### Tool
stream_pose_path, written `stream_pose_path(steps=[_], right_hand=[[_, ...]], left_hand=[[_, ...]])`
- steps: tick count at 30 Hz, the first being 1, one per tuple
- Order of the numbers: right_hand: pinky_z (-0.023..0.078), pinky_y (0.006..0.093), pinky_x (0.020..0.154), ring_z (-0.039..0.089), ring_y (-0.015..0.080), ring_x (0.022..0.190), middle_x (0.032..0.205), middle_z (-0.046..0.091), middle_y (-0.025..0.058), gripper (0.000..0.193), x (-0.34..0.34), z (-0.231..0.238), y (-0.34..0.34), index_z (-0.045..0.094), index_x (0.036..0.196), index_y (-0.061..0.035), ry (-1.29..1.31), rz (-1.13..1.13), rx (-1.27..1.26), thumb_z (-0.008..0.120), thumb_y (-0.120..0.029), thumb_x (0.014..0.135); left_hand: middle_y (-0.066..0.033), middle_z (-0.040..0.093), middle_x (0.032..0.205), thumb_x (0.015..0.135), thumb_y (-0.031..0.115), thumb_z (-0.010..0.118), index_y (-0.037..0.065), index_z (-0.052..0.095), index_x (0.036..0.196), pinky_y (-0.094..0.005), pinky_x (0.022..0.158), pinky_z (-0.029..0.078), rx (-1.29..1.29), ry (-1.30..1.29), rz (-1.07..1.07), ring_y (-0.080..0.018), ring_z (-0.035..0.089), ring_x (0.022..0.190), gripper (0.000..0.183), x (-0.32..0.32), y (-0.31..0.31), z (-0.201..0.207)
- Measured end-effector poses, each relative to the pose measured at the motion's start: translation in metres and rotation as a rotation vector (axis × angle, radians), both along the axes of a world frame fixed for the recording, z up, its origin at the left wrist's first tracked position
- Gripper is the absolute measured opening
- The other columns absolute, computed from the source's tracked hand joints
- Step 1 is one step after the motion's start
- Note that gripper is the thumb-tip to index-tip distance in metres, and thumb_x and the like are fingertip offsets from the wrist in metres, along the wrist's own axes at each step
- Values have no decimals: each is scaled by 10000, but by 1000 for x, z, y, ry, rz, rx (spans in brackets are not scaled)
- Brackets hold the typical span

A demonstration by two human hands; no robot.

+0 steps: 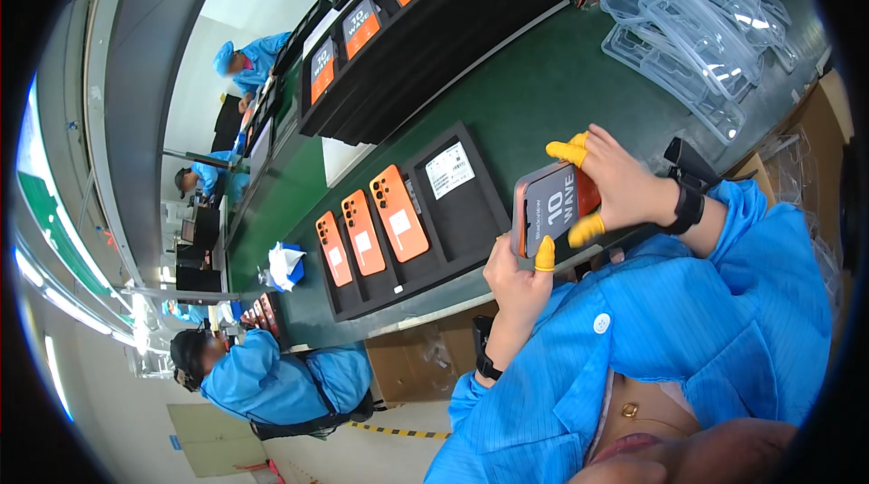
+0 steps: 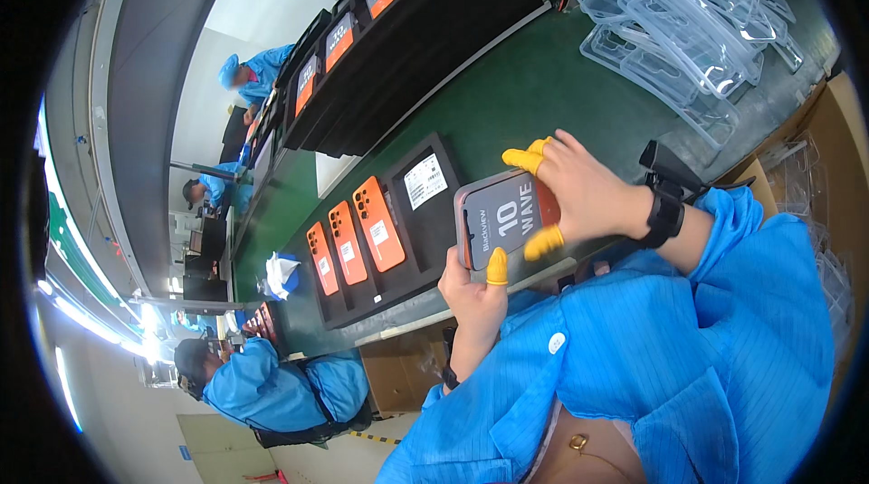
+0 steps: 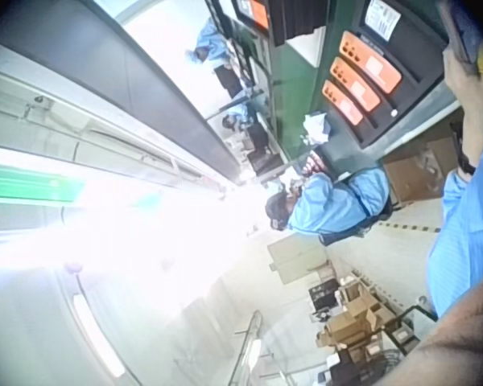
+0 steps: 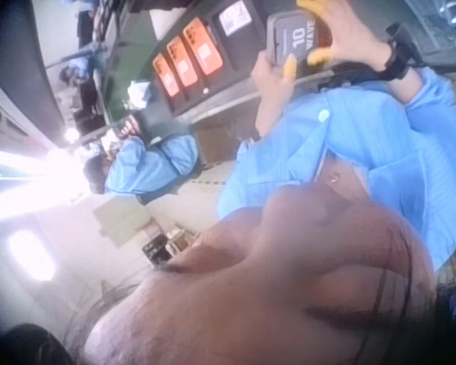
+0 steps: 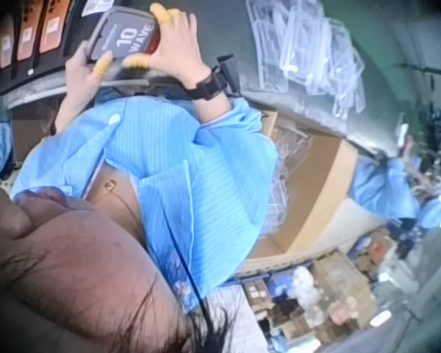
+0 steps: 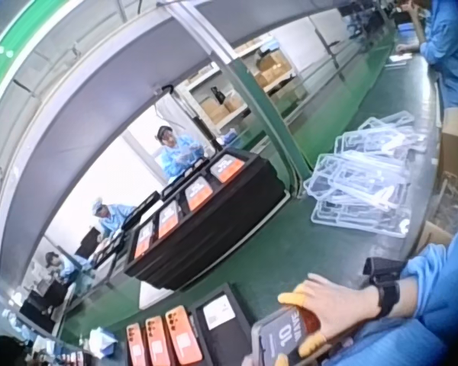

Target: The person is inspecting mobile phones, applying protective film or labels, and placing them into trays and boxes.

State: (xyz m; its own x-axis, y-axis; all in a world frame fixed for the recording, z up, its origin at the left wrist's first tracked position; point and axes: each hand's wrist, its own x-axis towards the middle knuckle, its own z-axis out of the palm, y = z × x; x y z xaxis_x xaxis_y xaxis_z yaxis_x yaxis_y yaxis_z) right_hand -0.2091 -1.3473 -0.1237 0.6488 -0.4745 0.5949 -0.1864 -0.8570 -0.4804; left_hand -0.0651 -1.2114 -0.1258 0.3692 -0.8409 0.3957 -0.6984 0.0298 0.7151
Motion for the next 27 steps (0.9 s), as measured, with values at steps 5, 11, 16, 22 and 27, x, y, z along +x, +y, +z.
stream_pose_path(steps=[5, 11, 16, 22, 27], right_hand=[[372, 347, 774, 511, 276, 840, 852, 543, 114, 615, 9, -11, -15, 528, 927, -8, 73, 132, 289, 701, -437, 521], [441, 326, 622, 537, 269, 727, 769, 537, 122, 550, 8, -13, -7, 545, 808, 6, -37, 62, 211, 709, -428, 514], [438, 322, 588, 530, 260, 673, 731, 526, 110, 461, 15, -7, 3, 537, 755, -3, -57, -27, 101, 722, -347, 511], [433, 280, 559, 532, 208, 605, 668, 534, 56, 371, 9, 2, 2, 534, 761, -14, 17, -16, 222, 751, -193, 518], [440, 230, 703, 536, 84, 766, 863, 582, 57, 379, 20, 12, 15, 539, 915, 7, -418, 517, 1048, 731, -112, 611]], left_hand=[[-99, 596, 802, 686, 137, 650, -19, 497, 879, -243, 645, 430, 36, 249, -102, -141, 567, 716, 292, 9, -8, 6], [-62, 591, 772, 717, 91, 631, -38, 492, 865, -210, 666, 408, 137, 263, -71, -60, 502, 726, 241, 7, -13, 24], [-88, 591, 722, 715, 72, 623, -35, 496, 837, -211, 623, 419, -2, 203, -4, -74, 526, 687, 206, 13, -14, 0], [-133, 494, 1031, 675, 207, 676, 3, 357, 1109, -336, 803, 395, 61, 661, -354, -200, 498, 951, 576, 27, -11, -4], [-193, 563, 908, 703, 163, 626, -15, 484, 1004, -354, 735, 426, 234, 198, -441, -300, 558, 852, 376, -3, -3, -3]])
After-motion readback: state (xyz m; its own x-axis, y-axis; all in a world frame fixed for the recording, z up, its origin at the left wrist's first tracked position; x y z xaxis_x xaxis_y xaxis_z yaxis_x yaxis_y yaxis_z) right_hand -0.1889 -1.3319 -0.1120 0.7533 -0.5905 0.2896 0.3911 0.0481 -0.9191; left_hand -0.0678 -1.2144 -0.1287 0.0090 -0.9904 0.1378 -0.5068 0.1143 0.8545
